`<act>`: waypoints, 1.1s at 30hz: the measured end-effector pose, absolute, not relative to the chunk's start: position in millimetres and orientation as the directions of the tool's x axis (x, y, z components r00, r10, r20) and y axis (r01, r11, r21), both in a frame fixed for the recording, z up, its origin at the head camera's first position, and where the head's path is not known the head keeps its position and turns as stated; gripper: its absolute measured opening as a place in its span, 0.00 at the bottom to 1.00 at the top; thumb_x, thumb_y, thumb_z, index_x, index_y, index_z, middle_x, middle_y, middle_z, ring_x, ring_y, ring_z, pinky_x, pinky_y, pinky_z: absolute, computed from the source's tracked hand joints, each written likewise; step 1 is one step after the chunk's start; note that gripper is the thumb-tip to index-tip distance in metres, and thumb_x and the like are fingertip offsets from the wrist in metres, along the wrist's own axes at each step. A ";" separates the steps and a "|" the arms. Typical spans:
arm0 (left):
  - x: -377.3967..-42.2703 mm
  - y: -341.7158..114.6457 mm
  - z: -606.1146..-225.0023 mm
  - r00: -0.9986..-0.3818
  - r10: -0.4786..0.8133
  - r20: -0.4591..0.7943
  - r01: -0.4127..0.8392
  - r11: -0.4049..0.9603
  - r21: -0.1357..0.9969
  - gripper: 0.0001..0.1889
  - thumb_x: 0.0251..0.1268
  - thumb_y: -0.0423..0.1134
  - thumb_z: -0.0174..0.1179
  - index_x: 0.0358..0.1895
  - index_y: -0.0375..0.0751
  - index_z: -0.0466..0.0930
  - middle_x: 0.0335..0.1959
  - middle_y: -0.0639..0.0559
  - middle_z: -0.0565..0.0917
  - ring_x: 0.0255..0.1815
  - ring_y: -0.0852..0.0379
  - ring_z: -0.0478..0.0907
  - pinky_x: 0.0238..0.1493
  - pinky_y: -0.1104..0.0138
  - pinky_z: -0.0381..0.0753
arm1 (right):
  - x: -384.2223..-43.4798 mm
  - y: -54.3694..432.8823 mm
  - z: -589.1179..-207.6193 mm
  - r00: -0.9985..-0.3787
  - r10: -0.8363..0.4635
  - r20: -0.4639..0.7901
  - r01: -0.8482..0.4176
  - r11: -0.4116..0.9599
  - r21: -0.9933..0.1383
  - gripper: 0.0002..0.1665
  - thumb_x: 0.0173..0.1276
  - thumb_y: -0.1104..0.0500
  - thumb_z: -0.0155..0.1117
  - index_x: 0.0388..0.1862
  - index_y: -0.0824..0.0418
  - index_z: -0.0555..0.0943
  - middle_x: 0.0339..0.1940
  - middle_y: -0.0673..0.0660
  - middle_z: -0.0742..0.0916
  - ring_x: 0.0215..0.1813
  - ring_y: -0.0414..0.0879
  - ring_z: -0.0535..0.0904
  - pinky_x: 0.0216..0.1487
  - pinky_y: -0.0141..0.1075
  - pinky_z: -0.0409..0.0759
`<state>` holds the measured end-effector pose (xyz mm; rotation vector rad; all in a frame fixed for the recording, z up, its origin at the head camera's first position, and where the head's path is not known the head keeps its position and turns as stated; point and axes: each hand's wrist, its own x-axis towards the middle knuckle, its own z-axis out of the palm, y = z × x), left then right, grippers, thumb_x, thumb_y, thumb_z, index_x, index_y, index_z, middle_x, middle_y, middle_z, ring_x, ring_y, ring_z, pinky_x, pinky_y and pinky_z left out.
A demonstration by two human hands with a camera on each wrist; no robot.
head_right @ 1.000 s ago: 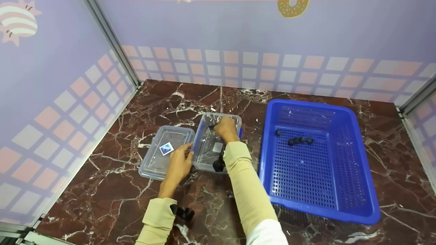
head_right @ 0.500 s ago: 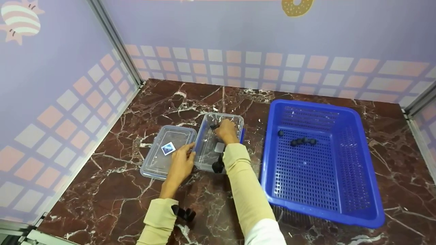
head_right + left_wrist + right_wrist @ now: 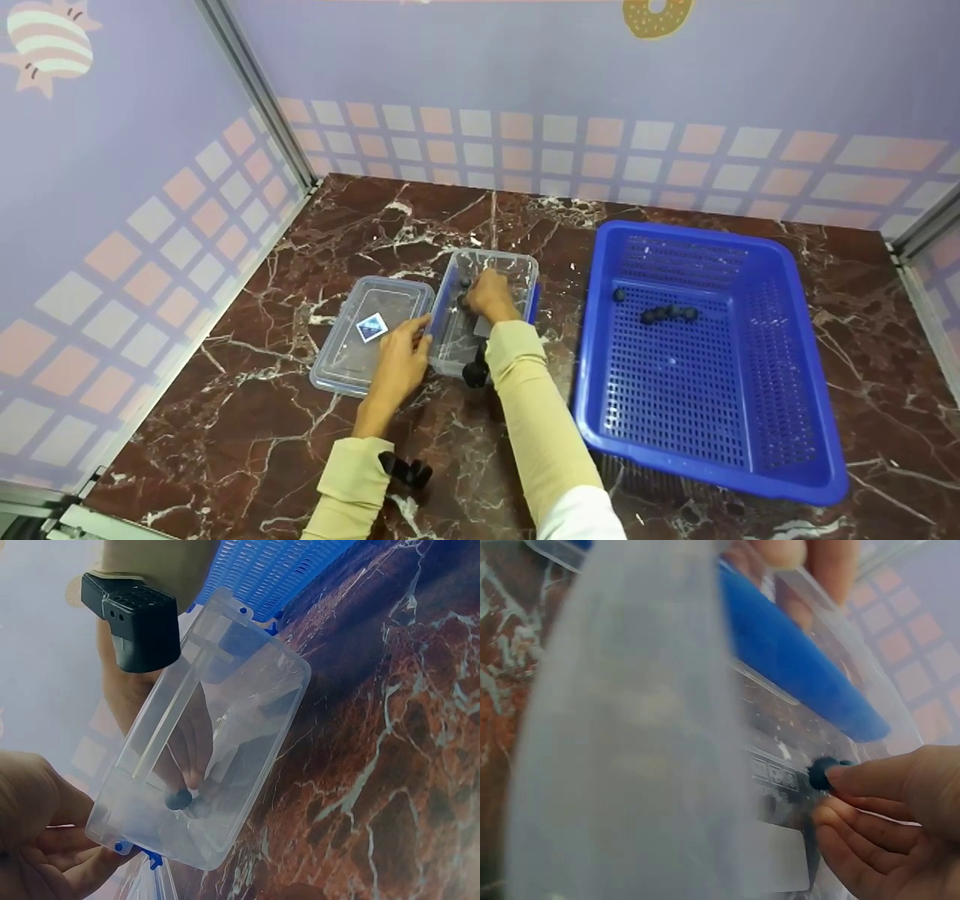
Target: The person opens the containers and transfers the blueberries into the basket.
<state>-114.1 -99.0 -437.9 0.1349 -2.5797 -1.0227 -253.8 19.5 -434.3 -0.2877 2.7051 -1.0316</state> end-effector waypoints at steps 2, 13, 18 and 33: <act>-113.8 -99.0 -438.2 -0.930 -0.220 0.294 0.038 0.739 0.672 0.17 0.62 0.27 0.57 0.55 0.31 0.78 0.50 0.40 0.83 0.54 0.43 0.80 0.54 0.55 0.79 | -252.2 16.5 -435.5 -0.947 -0.278 -0.162 -0.102 0.735 -0.671 0.13 0.55 0.62 0.71 0.38 0.66 0.87 0.41 0.64 0.88 0.44 0.56 0.83 0.46 0.40 0.81; -113.4 -99.0 -438.4 -0.932 -0.210 0.296 0.042 0.748 0.662 0.17 0.62 0.28 0.57 0.55 0.31 0.78 0.50 0.40 0.83 0.53 0.43 0.80 0.54 0.55 0.79 | -249.7 11.6 -436.8 -0.935 -0.326 -0.141 -0.155 0.733 -0.663 0.12 0.54 0.63 0.70 0.38 0.68 0.87 0.39 0.64 0.88 0.37 0.50 0.81 0.36 0.32 0.79; -113.1 -100.0 -437.6 -0.932 -0.205 0.298 0.051 0.742 0.669 0.17 0.62 0.27 0.56 0.55 0.29 0.78 0.50 0.38 0.82 0.55 0.42 0.79 0.57 0.55 0.77 | -249.4 10.7 -434.8 -0.933 -0.331 -0.141 -0.162 0.737 -0.657 0.10 0.54 0.64 0.68 0.36 0.67 0.88 0.32 0.60 0.88 0.32 0.47 0.79 0.27 0.25 0.70; -114.1 -98.7 -436.7 -0.937 -0.212 0.277 0.047 0.710 0.703 0.18 0.62 0.26 0.56 0.55 0.28 0.77 0.51 0.37 0.82 0.55 0.41 0.79 0.58 0.55 0.77 | -257.9 32.6 -388.2 -0.950 -0.299 -0.088 -0.146 0.678 -0.720 0.11 0.60 0.58 0.66 0.37 0.64 0.87 0.31 0.59 0.89 0.26 0.40 0.75 0.26 0.27 0.71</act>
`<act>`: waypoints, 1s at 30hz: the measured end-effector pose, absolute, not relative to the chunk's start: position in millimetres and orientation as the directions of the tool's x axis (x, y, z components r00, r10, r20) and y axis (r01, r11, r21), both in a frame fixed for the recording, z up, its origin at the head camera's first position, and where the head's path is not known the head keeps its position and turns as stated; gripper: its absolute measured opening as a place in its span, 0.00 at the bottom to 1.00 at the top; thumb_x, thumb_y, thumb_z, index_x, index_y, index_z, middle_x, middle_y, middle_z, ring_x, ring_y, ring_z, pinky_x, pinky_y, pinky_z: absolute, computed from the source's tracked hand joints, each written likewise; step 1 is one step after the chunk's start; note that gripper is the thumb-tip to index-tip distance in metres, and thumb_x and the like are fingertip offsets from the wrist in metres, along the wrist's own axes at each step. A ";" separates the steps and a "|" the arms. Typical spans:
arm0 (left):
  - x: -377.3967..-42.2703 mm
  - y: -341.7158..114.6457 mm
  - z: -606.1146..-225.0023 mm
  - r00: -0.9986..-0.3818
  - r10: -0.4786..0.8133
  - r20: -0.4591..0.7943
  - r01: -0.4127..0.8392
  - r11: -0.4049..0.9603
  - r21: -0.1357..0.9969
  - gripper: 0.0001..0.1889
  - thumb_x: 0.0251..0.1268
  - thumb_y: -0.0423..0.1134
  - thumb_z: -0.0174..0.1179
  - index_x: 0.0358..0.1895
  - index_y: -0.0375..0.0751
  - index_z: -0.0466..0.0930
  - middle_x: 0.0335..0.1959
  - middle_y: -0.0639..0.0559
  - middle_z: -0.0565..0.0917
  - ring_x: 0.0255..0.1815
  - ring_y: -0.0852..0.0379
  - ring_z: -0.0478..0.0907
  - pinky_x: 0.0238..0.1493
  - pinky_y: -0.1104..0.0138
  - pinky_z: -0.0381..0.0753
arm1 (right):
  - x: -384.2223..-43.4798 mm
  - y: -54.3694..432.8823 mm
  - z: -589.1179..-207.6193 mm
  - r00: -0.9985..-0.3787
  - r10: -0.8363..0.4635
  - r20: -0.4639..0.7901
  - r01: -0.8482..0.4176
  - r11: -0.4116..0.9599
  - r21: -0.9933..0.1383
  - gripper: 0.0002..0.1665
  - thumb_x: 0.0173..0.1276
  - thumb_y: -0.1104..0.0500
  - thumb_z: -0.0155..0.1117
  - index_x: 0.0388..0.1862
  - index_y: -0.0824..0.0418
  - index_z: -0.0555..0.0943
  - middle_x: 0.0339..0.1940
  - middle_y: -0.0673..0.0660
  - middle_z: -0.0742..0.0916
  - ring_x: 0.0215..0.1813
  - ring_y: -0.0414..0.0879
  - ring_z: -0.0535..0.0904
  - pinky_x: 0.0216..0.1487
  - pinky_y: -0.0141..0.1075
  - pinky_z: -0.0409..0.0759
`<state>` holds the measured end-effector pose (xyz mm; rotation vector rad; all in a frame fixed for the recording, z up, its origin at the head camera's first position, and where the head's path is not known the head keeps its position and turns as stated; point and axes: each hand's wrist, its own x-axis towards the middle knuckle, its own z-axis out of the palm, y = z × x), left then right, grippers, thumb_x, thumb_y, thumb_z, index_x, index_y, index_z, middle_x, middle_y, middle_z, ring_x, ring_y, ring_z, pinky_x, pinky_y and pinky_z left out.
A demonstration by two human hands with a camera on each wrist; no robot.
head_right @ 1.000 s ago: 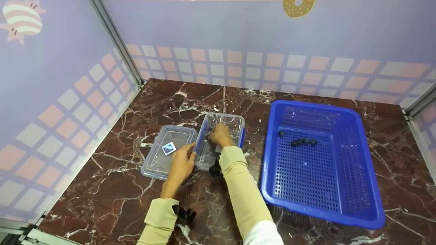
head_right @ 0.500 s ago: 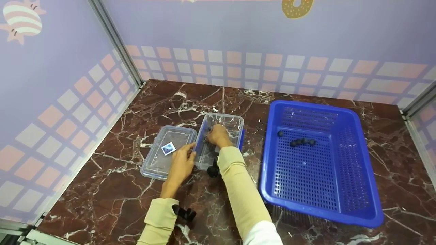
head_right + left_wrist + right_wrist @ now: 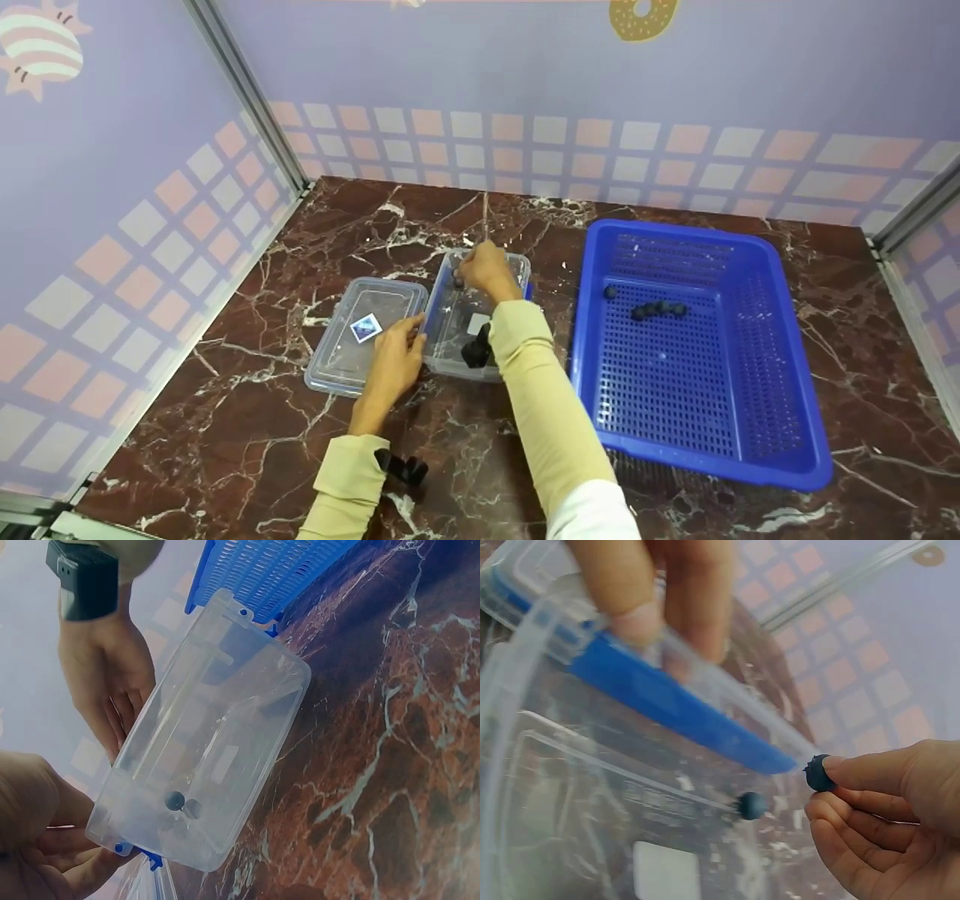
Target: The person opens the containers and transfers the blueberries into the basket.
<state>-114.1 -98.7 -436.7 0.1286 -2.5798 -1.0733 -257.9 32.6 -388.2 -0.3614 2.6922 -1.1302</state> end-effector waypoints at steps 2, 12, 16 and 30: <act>-114.1 -99.0 -436.6 -0.936 -0.210 0.284 0.054 0.710 0.702 0.17 0.62 0.26 0.56 0.55 0.27 0.77 0.51 0.36 0.82 0.55 0.41 0.79 0.58 0.55 0.77 | -260.3 37.5 -382.1 -0.954 -0.286 -0.089 -0.132 0.668 -0.732 0.11 0.61 0.58 0.67 0.38 0.64 0.87 0.31 0.58 0.89 0.25 0.39 0.76 0.25 0.27 0.73; -114.2 -99.3 -437.8 -0.933 -0.198 0.301 0.076 0.709 0.702 0.17 0.61 0.25 0.57 0.54 0.25 0.77 0.49 0.35 0.82 0.55 0.39 0.79 0.58 0.54 0.76 | -270.5 78.0 -359.7 -0.958 -0.253 -0.132 -0.053 0.613 -0.789 0.17 0.64 0.59 0.65 0.48 0.68 0.83 0.38 0.62 0.88 0.29 0.38 0.79 0.33 0.27 0.80; -114.7 -99.4 -438.1 -0.928 -0.198 0.316 0.090 0.704 0.704 0.17 0.60 0.25 0.57 0.53 0.25 0.77 0.49 0.34 0.82 0.54 0.39 0.79 0.59 0.54 0.76 | -273.0 97.6 -351.5 -0.959 -0.243 -0.145 -0.017 0.561 -0.827 0.19 0.65 0.61 0.64 0.51 0.71 0.80 0.44 0.66 0.87 0.28 0.34 0.80 0.40 0.30 0.82; -114.5 -99.6 -437.3 -0.935 -0.211 0.285 0.049 0.720 0.692 0.18 0.61 0.27 0.57 0.55 0.29 0.78 0.50 0.38 0.83 0.54 0.41 0.79 0.56 0.54 0.78 | -278.3 166.5 -343.0 -0.978 -0.144 -0.151 0.066 0.473 -0.879 0.24 0.67 0.60 0.62 0.56 0.76 0.76 0.27 0.44 0.84 0.28 0.30 0.80 0.35 0.23 0.80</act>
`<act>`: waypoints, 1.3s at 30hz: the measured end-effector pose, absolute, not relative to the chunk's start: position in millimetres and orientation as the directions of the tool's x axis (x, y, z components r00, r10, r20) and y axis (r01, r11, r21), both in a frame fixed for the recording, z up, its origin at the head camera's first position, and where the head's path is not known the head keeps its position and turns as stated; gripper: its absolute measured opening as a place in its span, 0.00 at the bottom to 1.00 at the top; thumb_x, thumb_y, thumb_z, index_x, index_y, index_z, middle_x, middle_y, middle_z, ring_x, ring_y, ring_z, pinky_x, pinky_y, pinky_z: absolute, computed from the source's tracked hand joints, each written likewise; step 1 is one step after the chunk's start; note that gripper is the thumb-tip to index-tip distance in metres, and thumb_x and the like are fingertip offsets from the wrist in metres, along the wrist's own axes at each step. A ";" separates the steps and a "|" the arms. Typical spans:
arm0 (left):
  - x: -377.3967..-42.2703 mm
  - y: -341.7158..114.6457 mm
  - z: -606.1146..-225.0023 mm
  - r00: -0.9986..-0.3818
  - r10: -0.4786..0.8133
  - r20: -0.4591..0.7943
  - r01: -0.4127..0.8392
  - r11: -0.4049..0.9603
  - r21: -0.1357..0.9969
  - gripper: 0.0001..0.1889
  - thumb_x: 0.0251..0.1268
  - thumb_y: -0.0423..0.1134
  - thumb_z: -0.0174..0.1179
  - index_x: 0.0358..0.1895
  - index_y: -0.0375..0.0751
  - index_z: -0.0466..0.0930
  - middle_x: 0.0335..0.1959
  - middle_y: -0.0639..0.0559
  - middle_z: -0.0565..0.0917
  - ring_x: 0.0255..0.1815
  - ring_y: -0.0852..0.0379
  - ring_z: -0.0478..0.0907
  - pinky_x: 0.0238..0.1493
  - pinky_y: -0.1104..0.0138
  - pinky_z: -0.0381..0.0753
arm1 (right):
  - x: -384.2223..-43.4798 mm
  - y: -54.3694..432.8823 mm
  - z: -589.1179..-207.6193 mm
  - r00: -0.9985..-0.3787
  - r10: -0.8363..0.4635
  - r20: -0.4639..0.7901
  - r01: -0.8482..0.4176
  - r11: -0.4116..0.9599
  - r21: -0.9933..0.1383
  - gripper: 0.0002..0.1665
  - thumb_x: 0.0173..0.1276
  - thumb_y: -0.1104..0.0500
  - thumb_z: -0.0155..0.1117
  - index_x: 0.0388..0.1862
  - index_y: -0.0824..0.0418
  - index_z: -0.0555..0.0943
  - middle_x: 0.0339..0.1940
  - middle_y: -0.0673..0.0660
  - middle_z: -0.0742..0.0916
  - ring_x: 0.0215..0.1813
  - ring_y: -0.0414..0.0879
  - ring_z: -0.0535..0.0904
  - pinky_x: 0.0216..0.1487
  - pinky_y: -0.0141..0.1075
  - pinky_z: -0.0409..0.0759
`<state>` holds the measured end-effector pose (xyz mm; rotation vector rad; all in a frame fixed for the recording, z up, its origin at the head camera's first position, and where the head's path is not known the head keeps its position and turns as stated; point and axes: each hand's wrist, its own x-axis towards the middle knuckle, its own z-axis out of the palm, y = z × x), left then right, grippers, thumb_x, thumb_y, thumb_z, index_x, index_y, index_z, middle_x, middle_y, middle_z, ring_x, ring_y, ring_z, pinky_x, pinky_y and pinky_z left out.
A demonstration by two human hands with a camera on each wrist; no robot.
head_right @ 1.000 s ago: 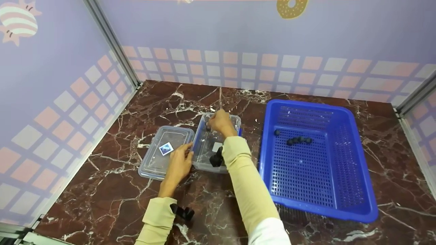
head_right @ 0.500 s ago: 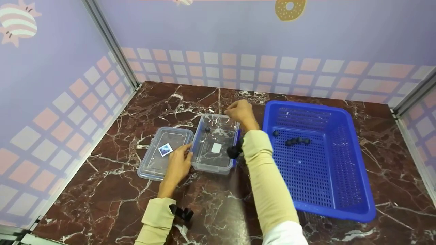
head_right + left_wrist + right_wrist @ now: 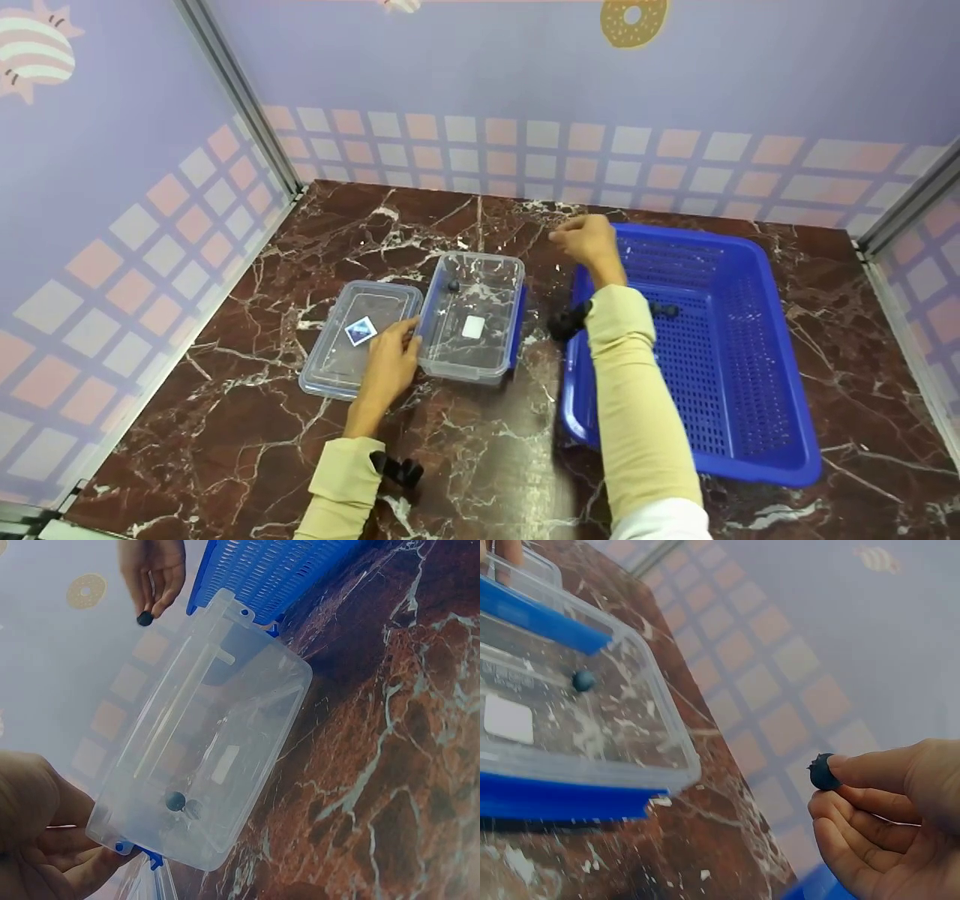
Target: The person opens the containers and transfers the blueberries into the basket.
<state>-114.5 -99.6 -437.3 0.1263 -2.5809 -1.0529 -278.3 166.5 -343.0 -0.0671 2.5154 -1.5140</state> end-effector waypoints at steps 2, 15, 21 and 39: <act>-114.9 -99.7 -437.5 -0.936 -0.211 0.281 0.048 0.716 0.697 0.18 0.61 0.27 0.57 0.55 0.29 0.78 0.50 0.38 0.83 0.54 0.41 0.79 0.56 0.54 0.78 | -278.1 174.8 -342.4 -0.978 -0.138 -0.159 0.080 0.452 -0.888 0.24 0.67 0.61 0.62 0.56 0.76 0.75 0.24 0.40 0.84 0.28 0.30 0.81 0.38 0.24 0.81; -115.3 -98.7 -439.1 -0.938 -0.194 0.286 0.075 0.693 0.717 0.17 0.62 0.26 0.55 0.55 0.26 0.77 0.50 0.36 0.82 0.55 0.40 0.79 0.58 0.54 0.77 | -275.7 244.3 -360.7 -0.970 -0.077 -0.232 0.186 0.380 -0.906 0.30 0.68 0.60 0.60 0.63 0.78 0.67 0.24 0.36 0.84 0.30 0.27 0.81 0.41 0.22 0.81; -115.1 -98.2 -439.8 -0.935 -0.198 0.293 0.080 0.690 0.720 0.17 0.61 0.25 0.56 0.54 0.25 0.77 0.50 0.35 0.82 0.55 0.39 0.79 0.58 0.54 0.77 | -267.2 283.7 -377.3 -0.936 -0.032 -0.350 0.301 0.440 -0.846 0.32 0.68 0.59 0.60 0.65 0.75 0.66 0.26 0.36 0.83 0.34 0.28 0.81 0.44 0.23 0.81; -115.1 -99.4 -439.2 -0.934 -0.204 0.294 0.074 0.695 0.715 0.17 0.61 0.26 0.56 0.54 0.26 0.77 0.49 0.35 0.82 0.54 0.39 0.79 0.58 0.53 0.77 | -248.5 334.2 -396.3 -0.761 -0.110 -0.639 0.444 0.630 -0.638 0.12 0.67 0.60 0.61 0.41 0.69 0.78 0.22 0.47 0.85 0.27 0.35 0.82 0.35 0.30 0.83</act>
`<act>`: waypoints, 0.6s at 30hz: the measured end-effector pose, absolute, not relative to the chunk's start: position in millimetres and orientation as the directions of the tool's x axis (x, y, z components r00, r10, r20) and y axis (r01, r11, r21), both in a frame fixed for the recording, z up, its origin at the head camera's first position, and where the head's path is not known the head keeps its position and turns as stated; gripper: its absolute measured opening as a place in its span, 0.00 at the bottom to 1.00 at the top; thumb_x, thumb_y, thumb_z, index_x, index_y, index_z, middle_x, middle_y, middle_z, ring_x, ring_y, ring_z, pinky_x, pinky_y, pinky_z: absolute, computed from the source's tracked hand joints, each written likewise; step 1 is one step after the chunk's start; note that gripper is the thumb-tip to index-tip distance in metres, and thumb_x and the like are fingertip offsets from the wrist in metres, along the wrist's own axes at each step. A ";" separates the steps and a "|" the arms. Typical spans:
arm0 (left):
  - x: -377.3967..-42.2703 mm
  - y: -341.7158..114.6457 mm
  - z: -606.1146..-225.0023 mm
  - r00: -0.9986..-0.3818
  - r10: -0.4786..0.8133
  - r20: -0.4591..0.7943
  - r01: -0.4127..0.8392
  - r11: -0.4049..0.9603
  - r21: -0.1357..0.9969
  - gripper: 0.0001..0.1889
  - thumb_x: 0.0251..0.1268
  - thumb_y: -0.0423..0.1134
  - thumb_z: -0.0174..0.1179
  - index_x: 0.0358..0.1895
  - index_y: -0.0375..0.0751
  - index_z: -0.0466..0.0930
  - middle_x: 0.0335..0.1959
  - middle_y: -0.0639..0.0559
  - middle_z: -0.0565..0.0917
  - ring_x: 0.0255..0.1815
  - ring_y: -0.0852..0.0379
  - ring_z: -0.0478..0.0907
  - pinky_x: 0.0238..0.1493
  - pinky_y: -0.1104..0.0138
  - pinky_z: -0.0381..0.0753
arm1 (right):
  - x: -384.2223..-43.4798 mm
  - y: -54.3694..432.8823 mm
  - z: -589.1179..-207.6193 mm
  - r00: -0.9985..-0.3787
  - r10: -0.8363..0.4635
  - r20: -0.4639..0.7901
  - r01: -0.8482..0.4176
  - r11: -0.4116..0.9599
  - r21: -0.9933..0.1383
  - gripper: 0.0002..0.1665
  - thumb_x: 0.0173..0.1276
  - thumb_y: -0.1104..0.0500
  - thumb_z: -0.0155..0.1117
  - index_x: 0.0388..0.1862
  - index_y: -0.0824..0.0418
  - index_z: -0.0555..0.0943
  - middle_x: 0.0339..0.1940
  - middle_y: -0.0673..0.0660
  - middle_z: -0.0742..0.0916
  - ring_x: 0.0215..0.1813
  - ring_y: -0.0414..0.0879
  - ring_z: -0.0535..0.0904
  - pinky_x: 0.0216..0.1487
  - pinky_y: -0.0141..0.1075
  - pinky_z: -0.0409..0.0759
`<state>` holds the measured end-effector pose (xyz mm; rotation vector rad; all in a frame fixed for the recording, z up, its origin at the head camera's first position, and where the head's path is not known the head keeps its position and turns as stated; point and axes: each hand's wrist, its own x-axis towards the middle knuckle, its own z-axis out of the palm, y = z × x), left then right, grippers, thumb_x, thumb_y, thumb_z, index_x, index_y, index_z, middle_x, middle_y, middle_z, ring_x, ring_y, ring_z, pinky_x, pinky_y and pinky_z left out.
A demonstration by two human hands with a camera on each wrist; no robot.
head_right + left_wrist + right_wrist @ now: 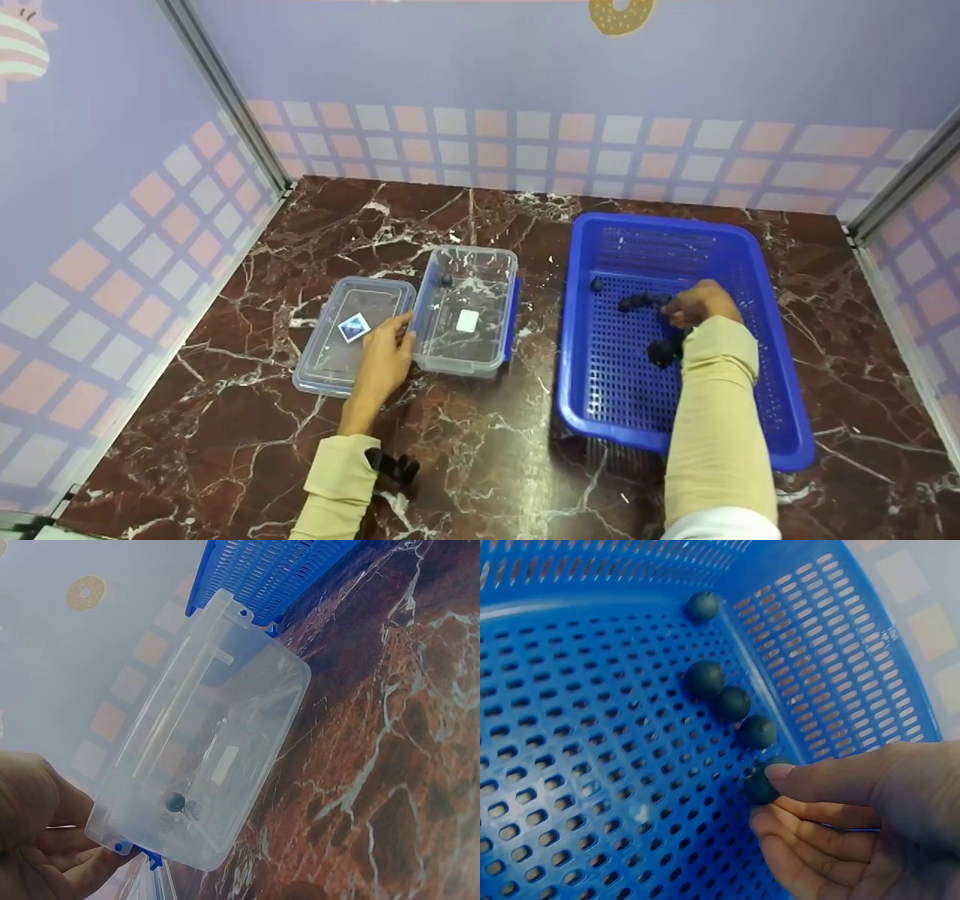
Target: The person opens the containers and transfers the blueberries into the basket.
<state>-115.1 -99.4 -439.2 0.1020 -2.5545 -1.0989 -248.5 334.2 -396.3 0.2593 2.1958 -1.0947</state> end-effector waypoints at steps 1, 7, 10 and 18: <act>-115.1 -99.2 -439.1 -0.936 -0.205 0.287 0.067 0.696 0.715 0.17 0.61 0.26 0.56 0.55 0.26 0.77 0.50 0.35 0.82 0.54 0.39 0.79 0.58 0.53 0.77 | -248.3 334.8 -397.4 -0.751 -0.117 -0.650 0.444 0.640 -0.628 0.14 0.67 0.60 0.61 0.43 0.71 0.76 0.22 0.47 0.85 0.27 0.35 0.82 0.36 0.30 0.83; -115.7 -98.8 -438.8 -0.942 -0.208 0.264 0.048 0.695 0.717 0.17 0.62 0.26 0.56 0.55 0.27 0.77 0.50 0.36 0.82 0.55 0.39 0.78 0.58 0.53 0.76 | -247.5 337.3 -401.6 -0.729 -0.143 -0.669 0.452 0.633 -0.628 0.20 0.68 0.59 0.60 0.50 0.75 0.73 0.22 0.47 0.86 0.28 0.34 0.82 0.37 0.29 0.83; -116.1 -99.1 -438.1 -0.944 -0.212 0.254 0.039 0.690 0.723 0.18 0.62 0.27 0.56 0.56 0.28 0.77 0.51 0.36 0.82 0.56 0.39 0.78 0.59 0.53 0.76 | -247.4 336.9 -400.7 -0.736 -0.141 -0.662 0.445 0.636 -0.630 0.19 0.67 0.59 0.60 0.48 0.75 0.74 0.23 0.47 0.86 0.28 0.34 0.82 0.37 0.29 0.83; -116.8 -98.8 -438.4 -0.949 -0.223 0.222 0.011 0.682 0.731 0.18 0.63 0.27 0.55 0.57 0.29 0.76 0.54 0.37 0.81 0.58 0.40 0.77 0.61 0.53 0.75 | -248.7 335.2 -387.1 -0.753 -0.096 -0.651 0.477 0.603 -0.640 0.09 0.68 0.60 0.59 0.28 0.62 0.80 0.18 0.44 0.84 0.24 0.33 0.81 0.33 0.27 0.82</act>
